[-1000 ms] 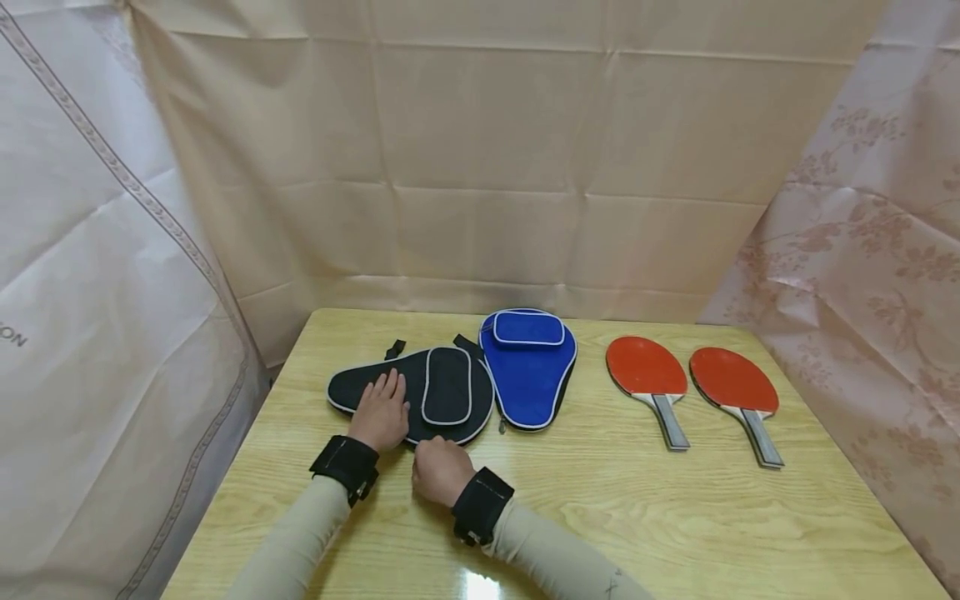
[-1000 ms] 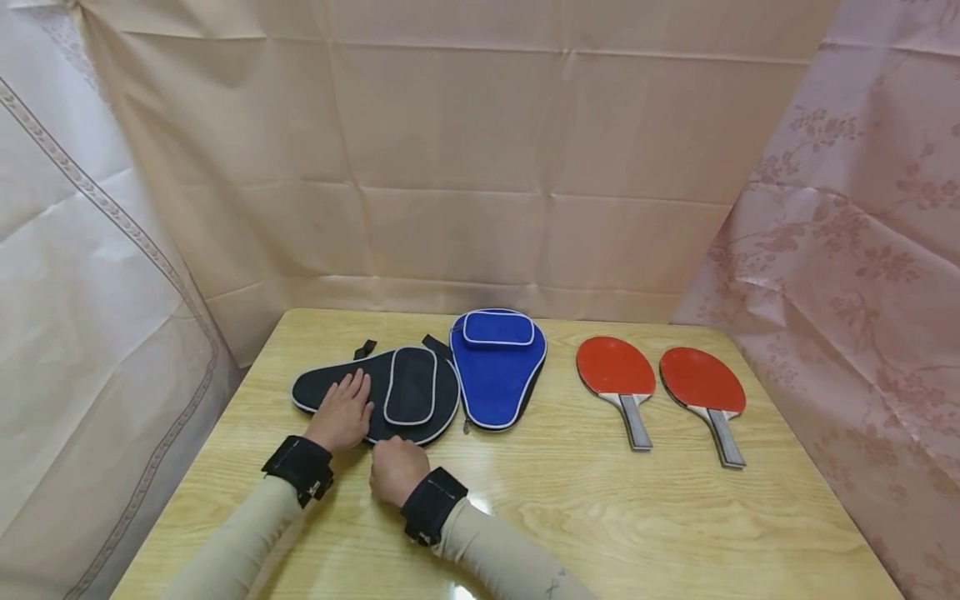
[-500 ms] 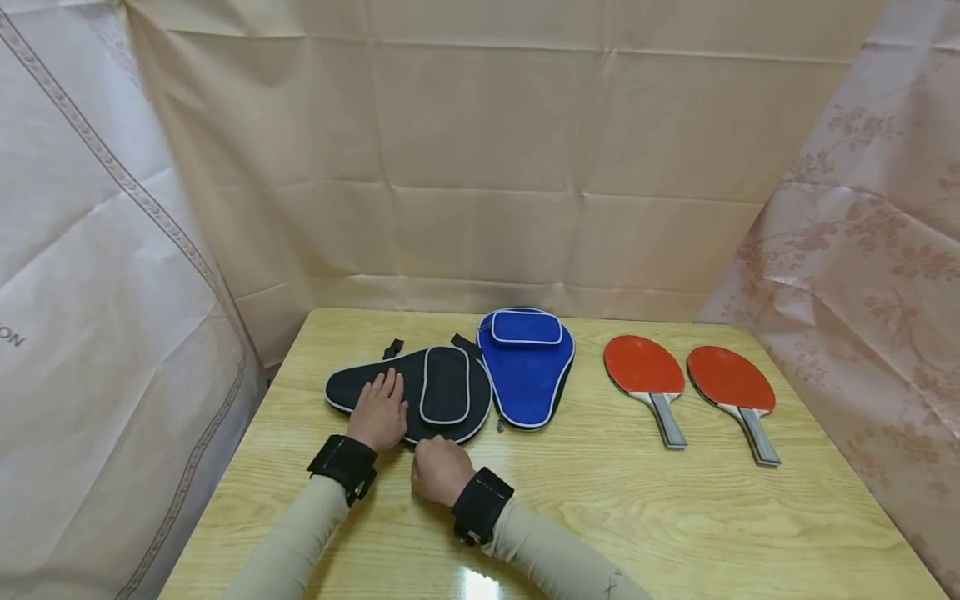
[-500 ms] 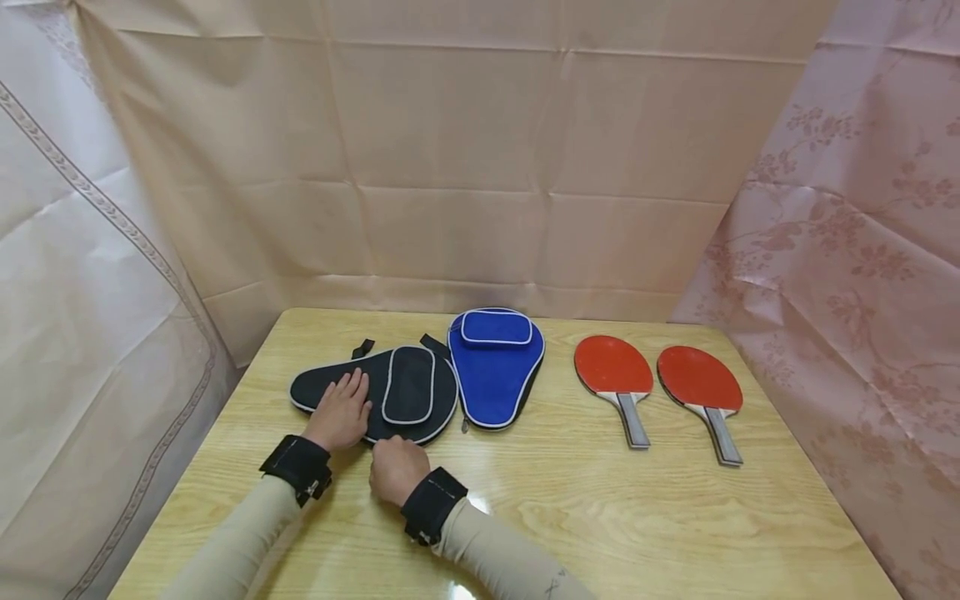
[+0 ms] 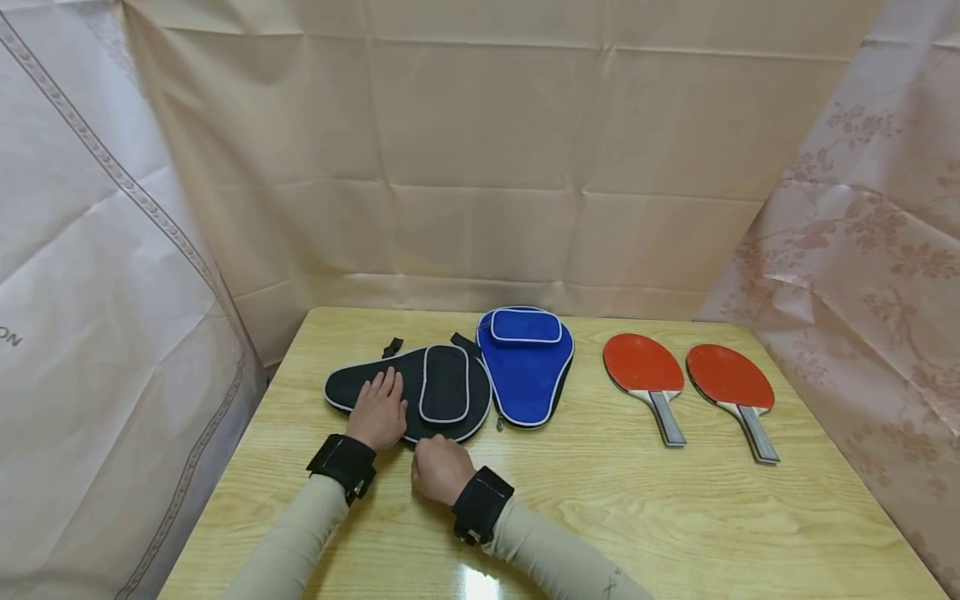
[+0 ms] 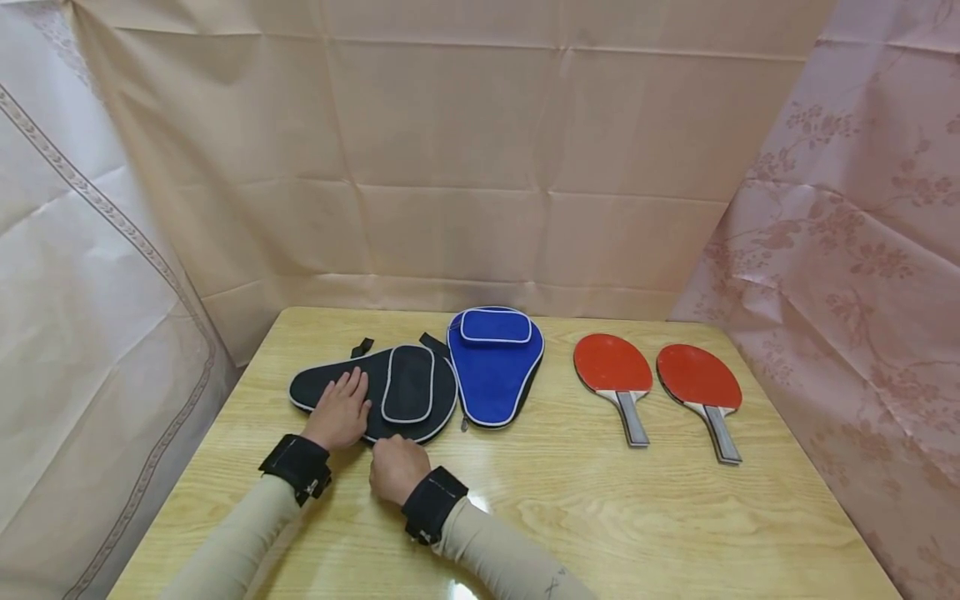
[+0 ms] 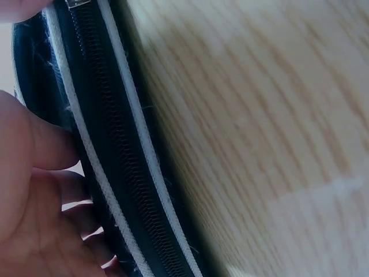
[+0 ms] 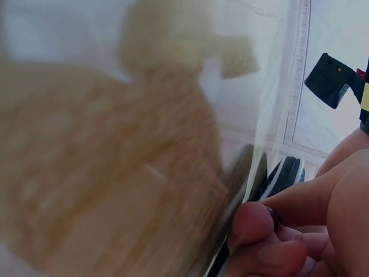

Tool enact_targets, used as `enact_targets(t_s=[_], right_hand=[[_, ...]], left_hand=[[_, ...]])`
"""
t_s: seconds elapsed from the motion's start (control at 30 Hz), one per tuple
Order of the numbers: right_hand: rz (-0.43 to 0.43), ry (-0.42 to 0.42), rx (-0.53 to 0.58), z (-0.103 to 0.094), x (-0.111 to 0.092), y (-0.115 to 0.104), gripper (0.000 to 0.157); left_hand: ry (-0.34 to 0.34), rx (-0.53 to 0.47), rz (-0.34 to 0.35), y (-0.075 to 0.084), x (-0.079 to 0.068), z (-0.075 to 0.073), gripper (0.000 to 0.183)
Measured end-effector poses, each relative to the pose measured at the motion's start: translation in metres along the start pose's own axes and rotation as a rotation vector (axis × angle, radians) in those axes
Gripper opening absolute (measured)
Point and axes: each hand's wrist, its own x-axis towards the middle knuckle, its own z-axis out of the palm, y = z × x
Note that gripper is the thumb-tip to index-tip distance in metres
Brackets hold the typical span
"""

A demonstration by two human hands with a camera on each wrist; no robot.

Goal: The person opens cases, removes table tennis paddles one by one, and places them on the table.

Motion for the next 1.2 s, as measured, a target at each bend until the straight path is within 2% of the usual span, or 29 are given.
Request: enact_targets(t_s=[0.47,0.6,0.9,1.03,1.2], right_hand=[[0.001,0.022,-0.005,-0.001,-0.001,0.002,0.026],[-0.009,0.020,0.006,-0.001,-0.001,0.006,0.024],[-0.159,0.003,0.025,-0.008,0.002,0.036,0.021],[-0.150,-0.019,0.023,-0.012,0.004,0.049,0.020],[-0.100,-0.037,0.012,-0.020,0.007,0.058,0.017]], left_hand=[[-0.026,-0.029,-0.007,-0.002,0.002,-0.001,0.055],[-0.012,-0.029,-0.009,-0.002,0.001,0.000,0.055],[-0.017,-0.081,-0.066,0.005,-0.005,-0.005,0.057],[-0.011,-0.090,-0.067,0.007,-0.007,-0.007,0.057],[-0.002,-0.102,-0.048,0.008,-0.007,-0.009,0.055]])
